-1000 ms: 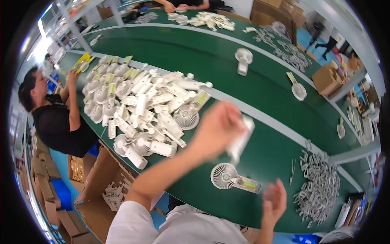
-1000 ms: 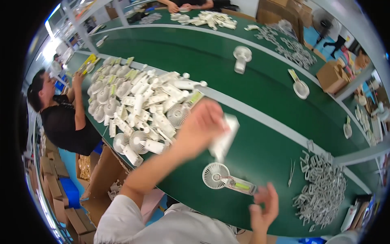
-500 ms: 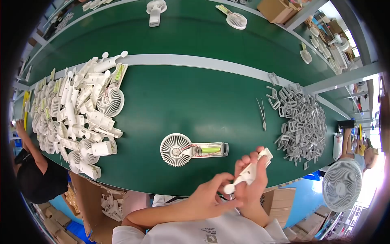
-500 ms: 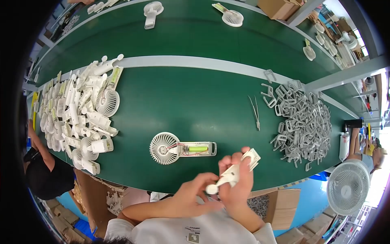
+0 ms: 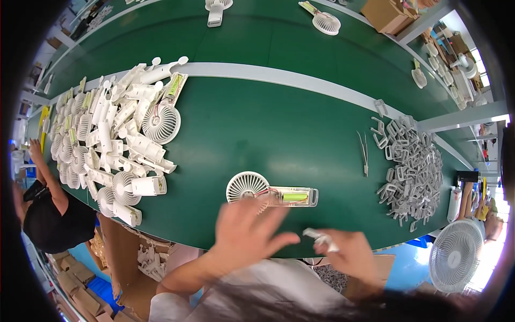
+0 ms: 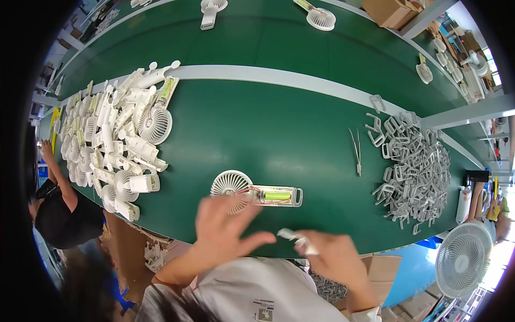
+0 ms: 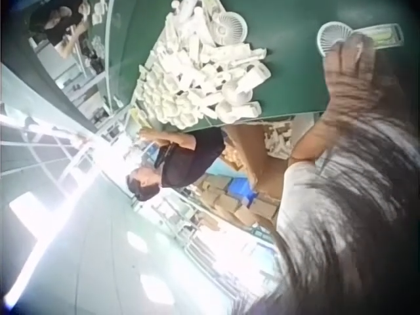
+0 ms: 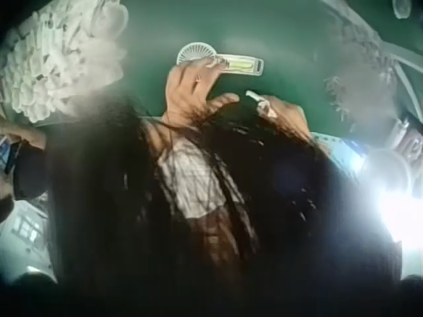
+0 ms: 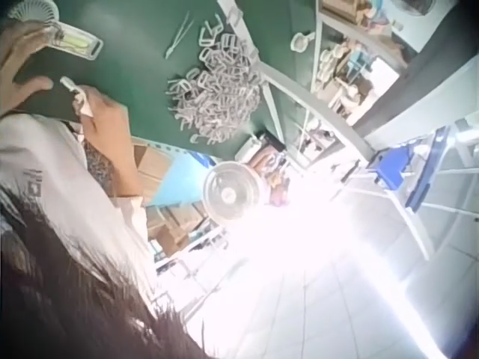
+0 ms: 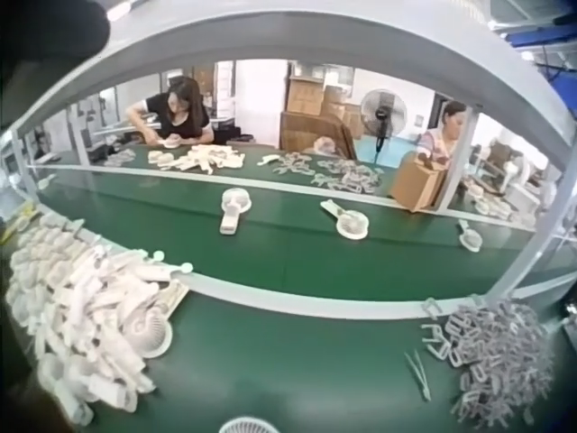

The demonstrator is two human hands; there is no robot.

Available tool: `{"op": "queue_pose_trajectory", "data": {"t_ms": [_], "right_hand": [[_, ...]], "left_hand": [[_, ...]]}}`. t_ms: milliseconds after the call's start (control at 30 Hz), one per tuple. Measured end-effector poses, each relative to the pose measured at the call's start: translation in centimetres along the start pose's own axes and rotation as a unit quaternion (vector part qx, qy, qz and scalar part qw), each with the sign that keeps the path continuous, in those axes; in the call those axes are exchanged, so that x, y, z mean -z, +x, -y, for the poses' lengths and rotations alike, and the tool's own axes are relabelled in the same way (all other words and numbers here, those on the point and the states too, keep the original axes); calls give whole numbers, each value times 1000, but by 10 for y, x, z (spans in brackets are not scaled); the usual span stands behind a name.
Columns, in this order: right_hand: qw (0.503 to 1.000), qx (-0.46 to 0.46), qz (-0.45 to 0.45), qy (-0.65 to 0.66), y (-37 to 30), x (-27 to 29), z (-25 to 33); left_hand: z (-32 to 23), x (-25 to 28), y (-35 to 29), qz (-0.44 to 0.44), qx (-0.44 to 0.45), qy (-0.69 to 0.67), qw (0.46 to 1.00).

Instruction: Assemble handheld fans by attaching components like the fan head, motor, and handle at a factory workstation.

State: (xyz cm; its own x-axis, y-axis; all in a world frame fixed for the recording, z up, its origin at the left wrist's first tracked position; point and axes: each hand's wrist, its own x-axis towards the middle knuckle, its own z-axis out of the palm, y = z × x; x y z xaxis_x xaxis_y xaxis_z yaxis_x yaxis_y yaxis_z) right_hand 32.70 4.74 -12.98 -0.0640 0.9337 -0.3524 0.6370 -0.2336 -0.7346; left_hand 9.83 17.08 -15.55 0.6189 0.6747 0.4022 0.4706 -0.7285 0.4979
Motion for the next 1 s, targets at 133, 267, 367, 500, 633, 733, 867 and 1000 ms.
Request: {"op": "queue_pose_trajectory", "data": {"t_ms": [133, 267, 367, 500, 633, 733, 867, 1000], "right_hand": [[981, 19, -152, 121, 22, 5, 3], [968, 87, -230, 39, 64, -22, 8], [979, 28, -199, 26, 76, -37, 6], [987, 19, -151, 56, 72, -30, 12], [994, 0, -108, -14, 73, -24, 22], [995, -58, -79, -31, 76, -22, 27], [993, -93, -73, 31, 80, -19, 24], [964, -126, -46, 230, 86, -1, 15]], "left_hand": [[34, -20, -21, -53, 91, 53, 993], [37, -33, -6, -20, 6, -89, 996], [46, -40, -5, -15, -19, -126, 992], [46, -41, -4, -4, -27, -133, 991], [41, -34, -5, 37, -34, -56, 997], [38, -31, -18, 84, -89, 76, 990], [37, -36, -26, 92, -83, 19, 992], [48, -36, -27, 121, -124, 45, 984]]}}
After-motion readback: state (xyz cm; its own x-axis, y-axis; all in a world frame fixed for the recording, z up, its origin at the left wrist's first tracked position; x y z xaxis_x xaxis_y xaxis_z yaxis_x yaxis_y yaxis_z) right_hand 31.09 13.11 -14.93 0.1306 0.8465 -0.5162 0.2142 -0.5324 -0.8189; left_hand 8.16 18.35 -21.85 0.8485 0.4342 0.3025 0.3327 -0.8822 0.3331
